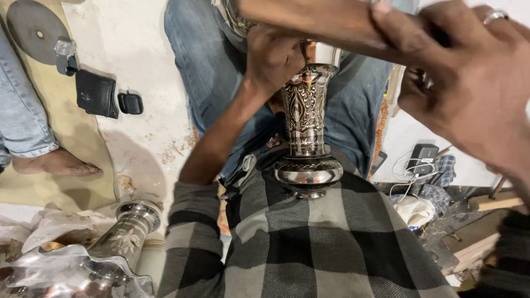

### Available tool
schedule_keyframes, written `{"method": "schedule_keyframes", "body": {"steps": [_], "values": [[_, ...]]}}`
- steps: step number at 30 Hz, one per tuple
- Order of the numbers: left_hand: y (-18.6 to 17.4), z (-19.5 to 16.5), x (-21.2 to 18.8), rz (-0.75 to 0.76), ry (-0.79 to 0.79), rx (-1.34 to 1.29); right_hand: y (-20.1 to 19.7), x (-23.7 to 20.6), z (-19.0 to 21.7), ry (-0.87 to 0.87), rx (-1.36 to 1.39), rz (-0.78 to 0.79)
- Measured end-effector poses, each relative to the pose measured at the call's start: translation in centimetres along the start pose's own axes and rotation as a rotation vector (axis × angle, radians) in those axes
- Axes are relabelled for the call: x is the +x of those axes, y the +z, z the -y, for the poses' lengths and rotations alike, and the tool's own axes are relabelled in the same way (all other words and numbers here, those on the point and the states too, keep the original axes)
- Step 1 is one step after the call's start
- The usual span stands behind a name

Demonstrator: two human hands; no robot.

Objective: The person sits on the floor and repeatedly strikes the rim of a silver-colored metal trophy with a wooden mallet. They hold the trophy steady with their left hand while hammering with their right hand, rotating the object slightly to work around the circumference.

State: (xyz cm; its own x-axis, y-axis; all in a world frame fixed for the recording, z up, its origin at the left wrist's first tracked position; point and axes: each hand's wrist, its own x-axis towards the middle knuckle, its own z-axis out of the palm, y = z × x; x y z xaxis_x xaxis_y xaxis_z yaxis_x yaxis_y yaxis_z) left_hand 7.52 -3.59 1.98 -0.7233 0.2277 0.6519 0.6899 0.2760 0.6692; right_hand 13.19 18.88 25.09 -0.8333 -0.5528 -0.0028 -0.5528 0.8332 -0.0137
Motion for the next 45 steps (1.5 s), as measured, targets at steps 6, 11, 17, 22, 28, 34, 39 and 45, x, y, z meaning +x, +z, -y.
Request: {"method": "schedule_keyframes", "body": {"steps": [6,11,17,22,28,34,39,45], "values": [[-2.5,-0.9,4.2,0.229,0.197,-0.046,4.8,-4.2,0.8,0.238,0.108,-0.145],[-3.1,-1.3,6.7,0.389,0.315,0.04,11.1,-8.7,2.8,0.423,0.497,-0.427],[-2.5,-0.4,8.1,0.641,0.429,0.028,18.5,-11.8,5.7,0.644,1.018,-0.626],[-2.2,-0.2,9.1,0.743,0.477,-0.068,19.7,-12.6,8.4,0.823,0.963,-0.541],[-2.5,-0.2,8.9,0.712,0.503,-0.099,20.6,-12.2,9.1,0.8,0.695,-0.701],[-2.5,0.4,7.9,0.78,0.386,-0.188,19.1,-10.6,7.4,0.659,0.548,-0.785],[-2.8,0.9,6.0,0.603,0.344,-0.111,14.9,-9.1,6.1,0.642,0.713,-0.786],[-2.4,0.8,4.6,0.369,0.366,0.053,12.3,-8.0,5.4,0.531,0.58,-0.559]]}}
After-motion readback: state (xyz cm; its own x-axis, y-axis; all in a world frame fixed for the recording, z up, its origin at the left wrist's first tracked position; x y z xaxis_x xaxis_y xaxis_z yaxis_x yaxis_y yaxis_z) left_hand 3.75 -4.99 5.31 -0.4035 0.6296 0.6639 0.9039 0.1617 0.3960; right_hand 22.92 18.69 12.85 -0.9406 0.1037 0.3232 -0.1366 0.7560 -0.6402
